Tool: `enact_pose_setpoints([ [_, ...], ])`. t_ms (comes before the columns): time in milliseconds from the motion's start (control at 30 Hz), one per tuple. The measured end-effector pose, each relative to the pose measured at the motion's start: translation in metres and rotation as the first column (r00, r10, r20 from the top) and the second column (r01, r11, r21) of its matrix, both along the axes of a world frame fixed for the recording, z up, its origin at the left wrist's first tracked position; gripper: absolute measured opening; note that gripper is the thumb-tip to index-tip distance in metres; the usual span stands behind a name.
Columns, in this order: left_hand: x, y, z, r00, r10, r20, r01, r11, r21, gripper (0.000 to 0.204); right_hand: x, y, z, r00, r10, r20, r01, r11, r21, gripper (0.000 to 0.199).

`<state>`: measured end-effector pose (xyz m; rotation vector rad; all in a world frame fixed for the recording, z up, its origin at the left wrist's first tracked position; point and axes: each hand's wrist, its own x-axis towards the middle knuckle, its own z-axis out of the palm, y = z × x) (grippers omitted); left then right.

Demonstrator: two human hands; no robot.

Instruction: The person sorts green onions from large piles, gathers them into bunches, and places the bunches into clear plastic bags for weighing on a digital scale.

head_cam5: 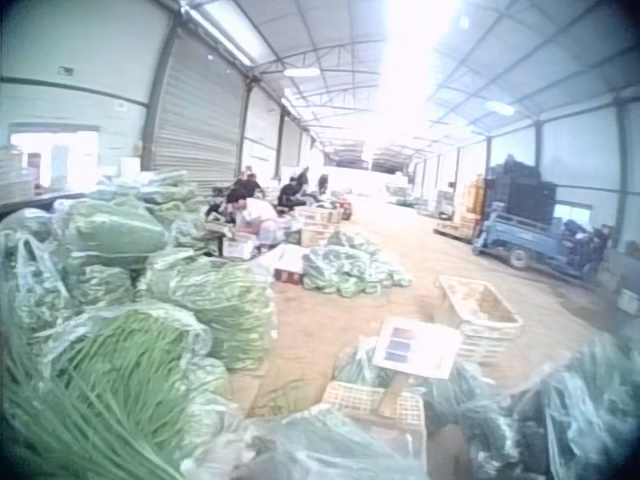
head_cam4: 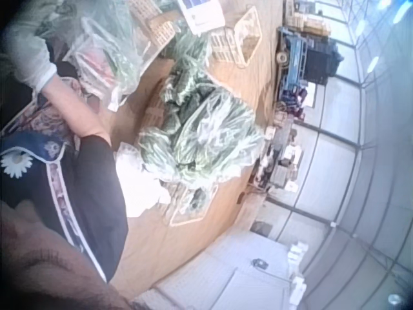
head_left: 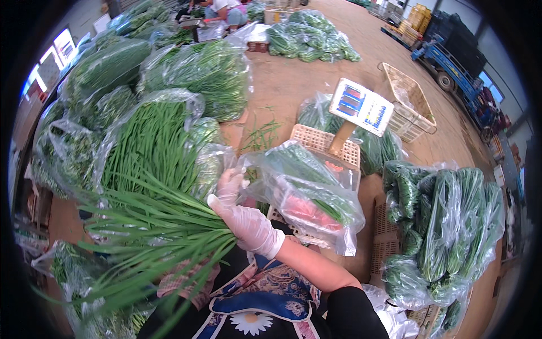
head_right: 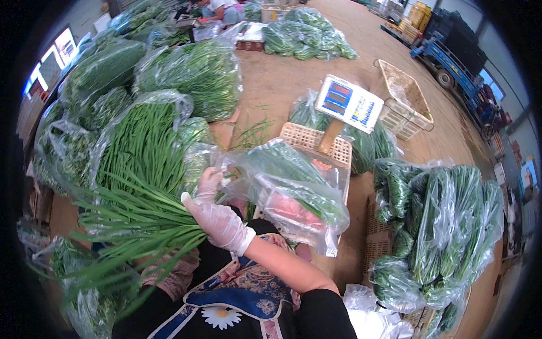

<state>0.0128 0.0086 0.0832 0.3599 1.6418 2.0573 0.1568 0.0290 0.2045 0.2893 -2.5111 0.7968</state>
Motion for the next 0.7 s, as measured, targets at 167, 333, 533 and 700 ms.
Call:
enact_pose_setpoints([
  [167, -0.036, -0.021, -0.042, 0.965, 0.069, -0.253, -0.025, 0.985, 0.171, 0.022, -0.004, 0.060, -0.044, 0.986, -0.050, 0.160, 0.046, 0.999, 0.029, 0.073],
  [333, -0.002, -0.012, 0.061, 0.851, -0.472, 0.231, 0.197, 0.694, 0.693, 0.026, 0.031, 0.154, -0.091, 0.915, -0.335, 0.226, 0.298, 0.937, 0.182, 0.040],
  [533, 0.000, -0.003, 0.104, 0.881, -0.439, 0.178, 0.330, 0.839, 0.433, 0.026, 0.134, 0.248, -0.106, 0.590, -0.550, 0.591, 0.779, 0.580, -0.238, 0.053],
  [700, 0.022, 0.015, 0.101, 0.954, -0.249, -0.167, 0.251, 0.968, -0.007, 0.038, 0.156, 0.214, -0.095, 0.371, -0.810, 0.454, 0.552, 0.586, 0.593, 0.076],
])
